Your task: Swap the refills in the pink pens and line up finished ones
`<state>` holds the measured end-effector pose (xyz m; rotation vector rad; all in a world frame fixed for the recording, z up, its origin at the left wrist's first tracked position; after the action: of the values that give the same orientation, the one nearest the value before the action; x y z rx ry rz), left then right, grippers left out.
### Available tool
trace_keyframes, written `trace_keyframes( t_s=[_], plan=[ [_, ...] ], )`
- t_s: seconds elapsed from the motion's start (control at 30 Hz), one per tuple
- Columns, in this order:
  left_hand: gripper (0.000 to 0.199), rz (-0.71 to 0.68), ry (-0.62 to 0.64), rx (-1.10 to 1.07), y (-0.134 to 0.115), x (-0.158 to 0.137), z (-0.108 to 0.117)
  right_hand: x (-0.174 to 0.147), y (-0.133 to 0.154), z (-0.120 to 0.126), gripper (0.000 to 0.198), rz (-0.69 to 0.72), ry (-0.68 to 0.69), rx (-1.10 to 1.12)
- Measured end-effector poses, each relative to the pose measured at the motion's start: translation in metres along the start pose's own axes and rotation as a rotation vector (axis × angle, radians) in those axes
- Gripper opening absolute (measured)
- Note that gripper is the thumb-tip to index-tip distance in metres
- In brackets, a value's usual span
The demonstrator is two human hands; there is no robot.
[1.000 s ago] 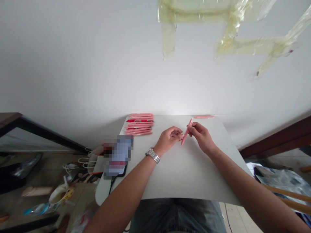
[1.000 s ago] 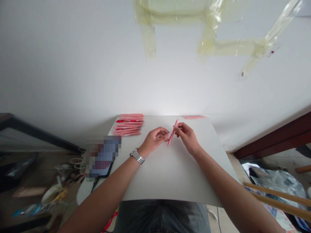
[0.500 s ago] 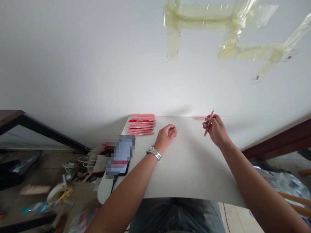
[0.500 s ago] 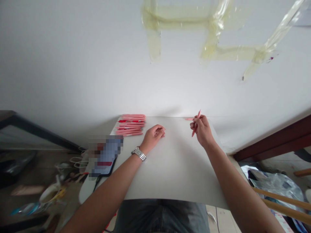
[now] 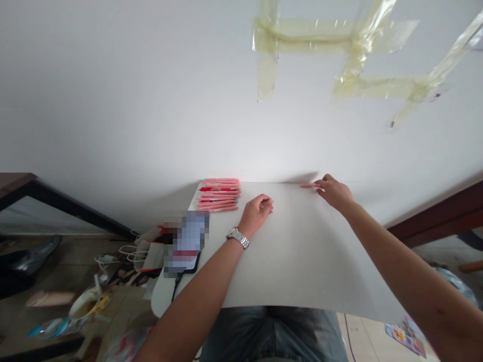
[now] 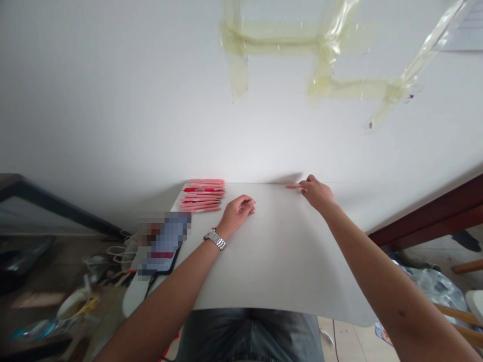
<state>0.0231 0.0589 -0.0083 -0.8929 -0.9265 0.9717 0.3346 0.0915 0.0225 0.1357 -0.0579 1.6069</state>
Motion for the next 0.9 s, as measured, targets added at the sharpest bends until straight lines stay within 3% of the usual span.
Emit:
trace_keyframes(
  t_s=[0.17, 0.33, 0.5, 0.9],
  plan=[
    [0.027, 0.006, -0.003, -0.024, -0.002, 0.0, 0.001, 0.004, 0.0, 0.001, 0.026, 0.086, -0.022, -0.049],
    [0.026, 0.019, -0.002, -0.027, -0.006, 0.0, 0.002, -0.005, 0.005, 0.008, 0.021, 0.087, 0.01, -0.015],
    [0.026, 0.022, 0.005, -0.003, -0.005, 0.0, 0.001, -0.014, 0.007, 0.017, 0.034, 0.122, 0.005, 0.033],
    [0.029, -0.003, 0.001, 0.008, -0.006, -0.002, 0.001, -0.009, -0.018, 0.021, 0.026, -0.038, 0.071, -0.045]
  ],
)
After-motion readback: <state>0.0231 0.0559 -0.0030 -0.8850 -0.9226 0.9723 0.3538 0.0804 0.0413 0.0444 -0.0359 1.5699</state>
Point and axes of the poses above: each hand's wrist, its own x-axis towards the middle knuckle, its own z-axis out of the back of the hand, y = z × x, the point moved 5 cm from there along x, towards the middle knuckle, and after that the axes turned 4 degrees about x, right-handed, at the moved point
